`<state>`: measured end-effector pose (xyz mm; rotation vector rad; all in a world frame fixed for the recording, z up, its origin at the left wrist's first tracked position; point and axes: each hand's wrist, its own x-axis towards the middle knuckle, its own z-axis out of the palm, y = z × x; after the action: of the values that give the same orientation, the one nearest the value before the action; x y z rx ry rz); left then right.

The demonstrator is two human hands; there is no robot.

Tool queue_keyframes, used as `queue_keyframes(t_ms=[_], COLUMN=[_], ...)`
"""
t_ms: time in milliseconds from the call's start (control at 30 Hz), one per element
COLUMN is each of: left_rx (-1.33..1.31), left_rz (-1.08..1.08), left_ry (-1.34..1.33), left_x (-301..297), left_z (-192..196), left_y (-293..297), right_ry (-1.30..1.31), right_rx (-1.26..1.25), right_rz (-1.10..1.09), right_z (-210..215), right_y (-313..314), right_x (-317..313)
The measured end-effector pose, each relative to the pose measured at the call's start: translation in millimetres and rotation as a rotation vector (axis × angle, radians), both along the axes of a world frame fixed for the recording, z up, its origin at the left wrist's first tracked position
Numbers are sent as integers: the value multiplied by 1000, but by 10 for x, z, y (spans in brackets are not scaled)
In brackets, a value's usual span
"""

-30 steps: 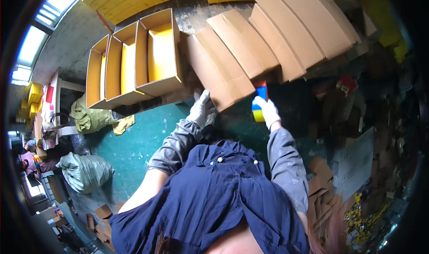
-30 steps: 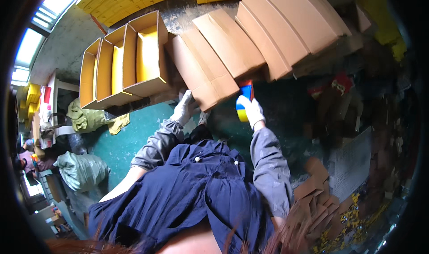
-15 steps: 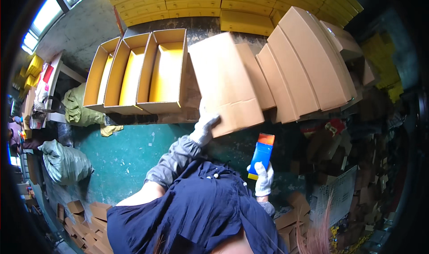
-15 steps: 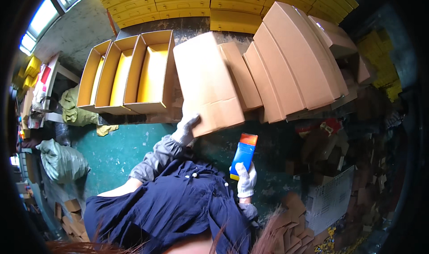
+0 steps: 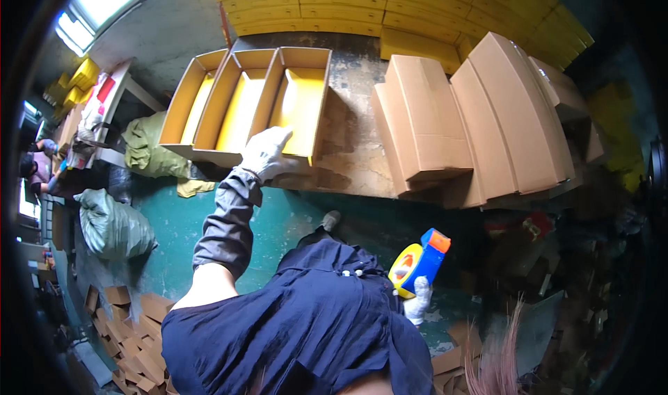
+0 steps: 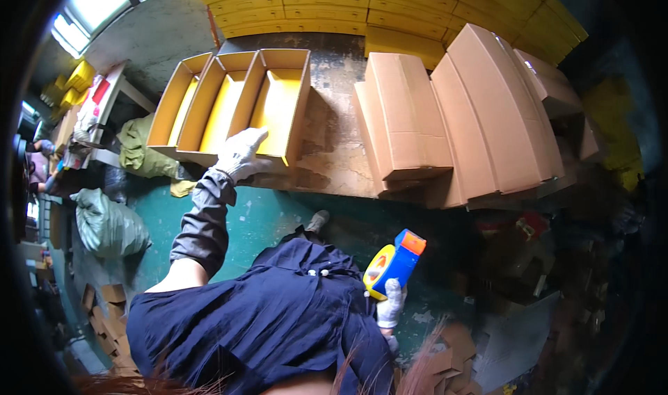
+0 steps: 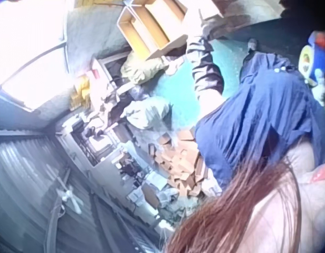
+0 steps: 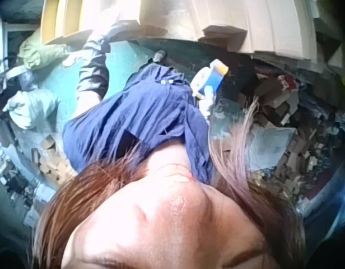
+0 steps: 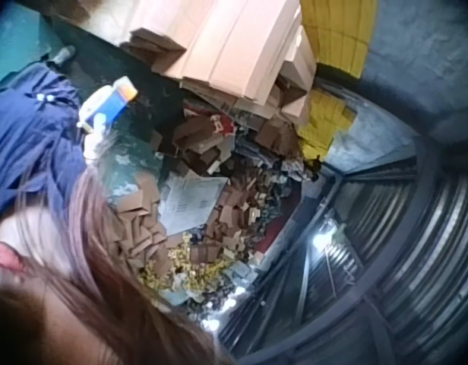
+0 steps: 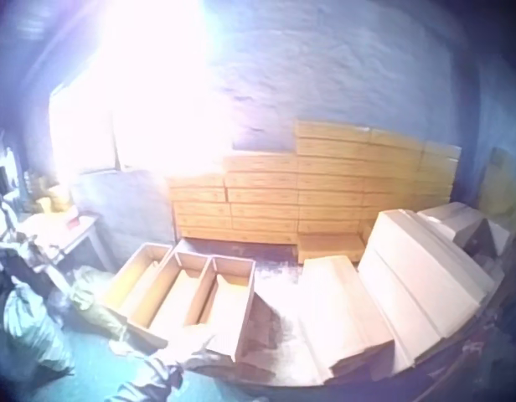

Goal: The person places cardboard boxes onto a table, packs yellow toolboxes into the boxes by hand, folds the box flaps, and seals the boxes using a tape dispenser.

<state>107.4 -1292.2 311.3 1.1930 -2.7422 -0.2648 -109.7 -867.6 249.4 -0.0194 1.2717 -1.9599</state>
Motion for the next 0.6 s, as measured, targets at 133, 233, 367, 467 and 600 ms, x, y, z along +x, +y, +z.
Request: queue_keyframes(t_ms=[133, 233, 367, 467, 600], left_rx=[-145, 56, 217, 305, -67], left_rz=[-174, -66, -168, -437, 33], left_ry=[-27, -77, 86, 545, 266], left_x=[235, -408, -1069, -887, -382], left_z=[-446, 6, -319, -237, 101], left_y=[-36, 784, 1470, 1043, -114], right_ry=[-115, 170, 685, 1596, 1914], right_rx=[-139, -190, 202, 192, 251], right_rz=[114, 303, 417, 324, 140], right_z=[208, 17, -10, 5, 39], right_y=[-123, -233, -721, -1056, -1510], right_x=[-17, -156, 50, 27, 136])
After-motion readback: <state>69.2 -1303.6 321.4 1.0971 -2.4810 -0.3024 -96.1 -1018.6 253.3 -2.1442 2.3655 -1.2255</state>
